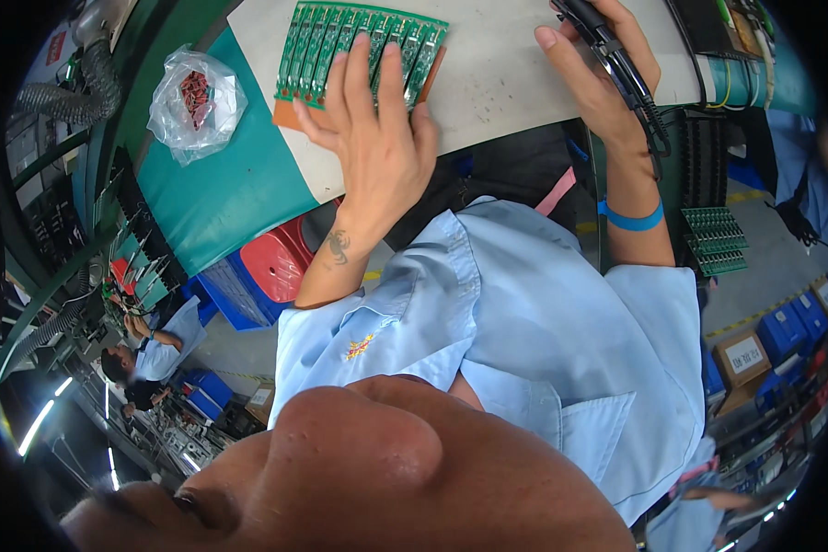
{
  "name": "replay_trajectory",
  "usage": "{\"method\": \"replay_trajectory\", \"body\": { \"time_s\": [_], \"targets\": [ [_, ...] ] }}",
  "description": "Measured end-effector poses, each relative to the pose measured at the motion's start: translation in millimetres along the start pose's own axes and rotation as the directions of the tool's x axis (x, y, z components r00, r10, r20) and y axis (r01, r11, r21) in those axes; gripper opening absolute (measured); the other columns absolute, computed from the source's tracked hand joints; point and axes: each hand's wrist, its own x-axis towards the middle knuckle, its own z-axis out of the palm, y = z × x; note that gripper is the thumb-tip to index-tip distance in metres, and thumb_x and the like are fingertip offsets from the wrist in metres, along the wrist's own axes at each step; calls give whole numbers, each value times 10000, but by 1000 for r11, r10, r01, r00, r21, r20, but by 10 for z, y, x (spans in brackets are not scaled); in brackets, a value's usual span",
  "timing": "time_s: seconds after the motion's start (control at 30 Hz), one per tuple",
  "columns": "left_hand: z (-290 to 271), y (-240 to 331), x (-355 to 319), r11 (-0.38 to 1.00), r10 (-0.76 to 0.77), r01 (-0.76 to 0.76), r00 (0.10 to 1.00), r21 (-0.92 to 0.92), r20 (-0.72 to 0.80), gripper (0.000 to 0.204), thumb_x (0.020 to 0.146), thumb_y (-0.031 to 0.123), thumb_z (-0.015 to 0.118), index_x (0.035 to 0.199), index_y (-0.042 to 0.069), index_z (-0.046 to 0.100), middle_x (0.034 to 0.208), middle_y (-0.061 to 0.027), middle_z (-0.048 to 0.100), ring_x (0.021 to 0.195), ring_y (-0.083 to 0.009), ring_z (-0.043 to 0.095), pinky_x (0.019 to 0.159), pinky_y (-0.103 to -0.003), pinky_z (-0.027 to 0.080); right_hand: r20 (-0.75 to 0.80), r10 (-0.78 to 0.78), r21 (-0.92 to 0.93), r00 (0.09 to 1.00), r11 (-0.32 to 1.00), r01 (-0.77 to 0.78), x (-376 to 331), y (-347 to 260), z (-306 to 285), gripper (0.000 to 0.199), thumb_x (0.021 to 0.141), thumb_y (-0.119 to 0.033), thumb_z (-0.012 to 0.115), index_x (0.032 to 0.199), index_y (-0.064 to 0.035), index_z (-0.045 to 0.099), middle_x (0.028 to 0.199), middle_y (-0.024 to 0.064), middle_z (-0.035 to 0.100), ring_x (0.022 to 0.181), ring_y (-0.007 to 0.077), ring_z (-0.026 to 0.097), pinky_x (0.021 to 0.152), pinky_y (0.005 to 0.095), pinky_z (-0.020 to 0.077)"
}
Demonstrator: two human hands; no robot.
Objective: The person places a circuit board panel onto a fixture, solders components onto the board with a soldering tool, and inserts electronic components into the board by hand.
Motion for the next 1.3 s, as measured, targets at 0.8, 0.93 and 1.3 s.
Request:
{"method": "replay_trajectory", "body": {
  "time_s": [0.8,0.93,1.3],
  "targets": [
    [-370,-940,-355,984,-179,178,980,-22,-87,650,818,125,661,1422,-9,464,1487,-219,417,1323,-394,397,1096,-595,236,276,-188,-196,942,949,247,-293,-193,-244,497,798,4,779,1264,47,612,1102,172,716,903,224,696,851,292,547],
    [-440,-1052,-341,987,-156,152,983,-56,-93,590,835,126,667,1386,-15,505,1446,-211,459,1284,-381,429,1081,-545,291,383,-134,-123,914,973,194,-499,-400,-198,510,735,20,790,1220,61,636,1018,146,721,772,194,646,727,261,518],
    [477,-2140,328,979,-119,115,993,-169,-16,470,862,93,639,1312,-16,561,1315,-190,553,1133,-346,519,978,-461,385,686,-105,-69,720,976,207,-568,-461,141,457,669,88,727,1122,61,677,836,114,672,682,177,562,629,246,443]
  ]
}}
